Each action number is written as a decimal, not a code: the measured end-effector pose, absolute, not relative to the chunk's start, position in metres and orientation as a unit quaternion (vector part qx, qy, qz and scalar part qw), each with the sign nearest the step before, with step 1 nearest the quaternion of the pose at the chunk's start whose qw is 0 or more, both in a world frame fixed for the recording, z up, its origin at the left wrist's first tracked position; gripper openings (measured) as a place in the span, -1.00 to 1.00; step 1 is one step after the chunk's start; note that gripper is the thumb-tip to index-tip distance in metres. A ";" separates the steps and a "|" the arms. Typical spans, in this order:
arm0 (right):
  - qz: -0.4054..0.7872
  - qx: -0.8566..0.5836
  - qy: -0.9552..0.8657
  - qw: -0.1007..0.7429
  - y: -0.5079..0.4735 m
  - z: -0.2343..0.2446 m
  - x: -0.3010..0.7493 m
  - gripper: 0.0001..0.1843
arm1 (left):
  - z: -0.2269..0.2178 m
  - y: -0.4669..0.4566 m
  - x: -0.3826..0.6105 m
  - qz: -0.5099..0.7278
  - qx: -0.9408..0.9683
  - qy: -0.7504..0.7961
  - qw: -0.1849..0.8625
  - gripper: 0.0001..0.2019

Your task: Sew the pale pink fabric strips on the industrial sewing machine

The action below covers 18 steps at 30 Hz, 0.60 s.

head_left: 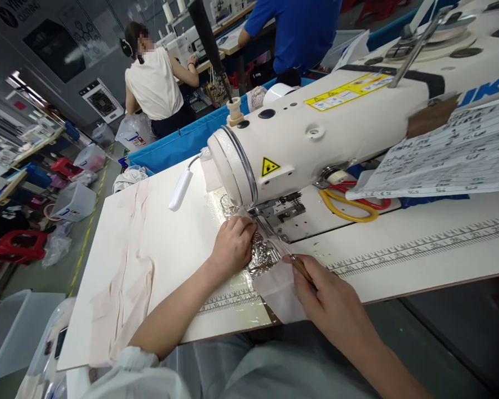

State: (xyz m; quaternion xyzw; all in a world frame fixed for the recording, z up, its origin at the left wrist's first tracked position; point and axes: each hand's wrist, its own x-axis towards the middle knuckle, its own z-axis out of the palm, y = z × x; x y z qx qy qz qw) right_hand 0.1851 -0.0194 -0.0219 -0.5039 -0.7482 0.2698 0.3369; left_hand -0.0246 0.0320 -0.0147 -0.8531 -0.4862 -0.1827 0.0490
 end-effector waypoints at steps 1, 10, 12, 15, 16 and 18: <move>0.270 -0.502 -0.750 0.335 -0.018 -0.022 0.184 -0.76 | -0.014 0.031 -0.024 -0.176 -0.850 -0.495 0.049 -0.66; 0.262 -0.489 -0.758 0.342 -0.009 -0.010 0.178 -0.79 | -0.009 0.025 -0.024 -0.182 -0.859 -0.478 0.034 -0.71; 0.248 -0.490 -0.762 0.343 -0.005 -0.014 0.177 -0.78 | -0.010 0.026 -0.023 -0.167 -0.855 -0.490 0.043 -0.71; 0.218 -0.496 -0.768 0.341 -0.001 -0.025 0.181 -0.76 | -0.014 0.029 -0.015 -0.151 -0.852 -0.499 0.048 -0.70; 0.208 -0.496 -0.772 0.339 0.000 -0.030 0.183 -0.76 | -0.015 0.031 -0.012 -0.144 -0.852 -0.501 0.048 -0.70; 0.192 -0.494 -0.772 0.350 0.000 -0.039 0.185 -0.73 | -0.014 0.032 -0.010 -0.122 -0.850 -0.509 0.053 -0.72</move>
